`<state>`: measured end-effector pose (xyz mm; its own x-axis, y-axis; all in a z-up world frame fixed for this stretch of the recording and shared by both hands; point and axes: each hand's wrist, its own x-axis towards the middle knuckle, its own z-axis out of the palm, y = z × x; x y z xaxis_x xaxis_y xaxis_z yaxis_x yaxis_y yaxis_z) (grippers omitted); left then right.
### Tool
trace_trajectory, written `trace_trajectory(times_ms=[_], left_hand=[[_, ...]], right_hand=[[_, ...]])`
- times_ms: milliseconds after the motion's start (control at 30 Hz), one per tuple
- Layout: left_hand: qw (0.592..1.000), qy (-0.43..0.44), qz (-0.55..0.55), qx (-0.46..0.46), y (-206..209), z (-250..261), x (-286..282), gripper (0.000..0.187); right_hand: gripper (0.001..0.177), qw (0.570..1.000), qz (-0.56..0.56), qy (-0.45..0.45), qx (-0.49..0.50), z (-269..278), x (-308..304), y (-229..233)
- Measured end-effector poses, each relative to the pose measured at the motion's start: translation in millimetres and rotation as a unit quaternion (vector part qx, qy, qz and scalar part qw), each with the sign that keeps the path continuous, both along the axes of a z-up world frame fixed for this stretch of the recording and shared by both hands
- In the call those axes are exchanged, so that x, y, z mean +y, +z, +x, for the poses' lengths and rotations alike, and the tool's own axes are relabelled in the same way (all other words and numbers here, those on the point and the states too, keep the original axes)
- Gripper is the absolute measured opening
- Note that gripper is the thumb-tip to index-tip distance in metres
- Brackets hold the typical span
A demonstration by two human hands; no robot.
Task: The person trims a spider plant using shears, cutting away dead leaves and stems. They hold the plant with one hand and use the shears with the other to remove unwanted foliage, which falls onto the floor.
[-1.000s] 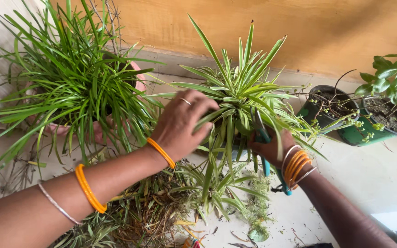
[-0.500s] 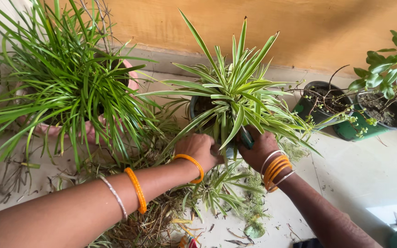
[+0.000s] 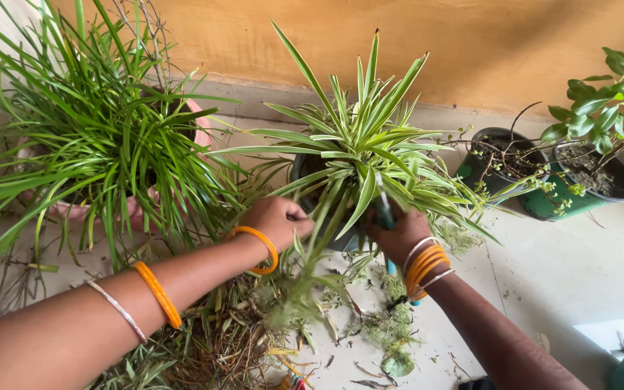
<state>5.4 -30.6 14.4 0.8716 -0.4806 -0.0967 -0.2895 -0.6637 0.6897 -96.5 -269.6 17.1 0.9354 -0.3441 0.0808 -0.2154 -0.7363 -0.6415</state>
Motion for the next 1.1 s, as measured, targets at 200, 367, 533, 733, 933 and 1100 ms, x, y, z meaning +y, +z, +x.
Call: trace_trajectory(times_ms=[200, 367, 533, 733, 933, 1100], left_hand=[[0.987, 0.004, -0.140, -0.077, 7, 6, -4, 0.014], [0.967, -0.174, -0.119, -0.141, 22, -4, -31, 0.011], [0.914, -0.268, -0.092, -0.292, 9, -8, -69, 0.041], [0.933, -0.225, -0.027, -0.279, 0, 0, -85, 0.057], [0.956, -0.221, -0.053, -0.185, 2, 15, -78, 0.053], [0.951, -0.214, -0.053, -0.215, -17, 31, -84, 0.050]], right_hand=[[0.015, 0.987, 0.144, -0.075, -0.004, -20, -6, 4], [0.018, 0.936, 0.331, -0.055, -0.103, -36, -10, 1], [0.033, 0.720, 0.689, -0.082, -0.017, -60, -16, 36], [0.061, 0.592, 0.799, 0.022, 0.100, -112, 10, 58], [0.066, 0.631, 0.760, 0.093, 0.130, -129, 13, 63], [0.063, 0.767, 0.615, 0.064, 0.171, -109, 23, 70]])
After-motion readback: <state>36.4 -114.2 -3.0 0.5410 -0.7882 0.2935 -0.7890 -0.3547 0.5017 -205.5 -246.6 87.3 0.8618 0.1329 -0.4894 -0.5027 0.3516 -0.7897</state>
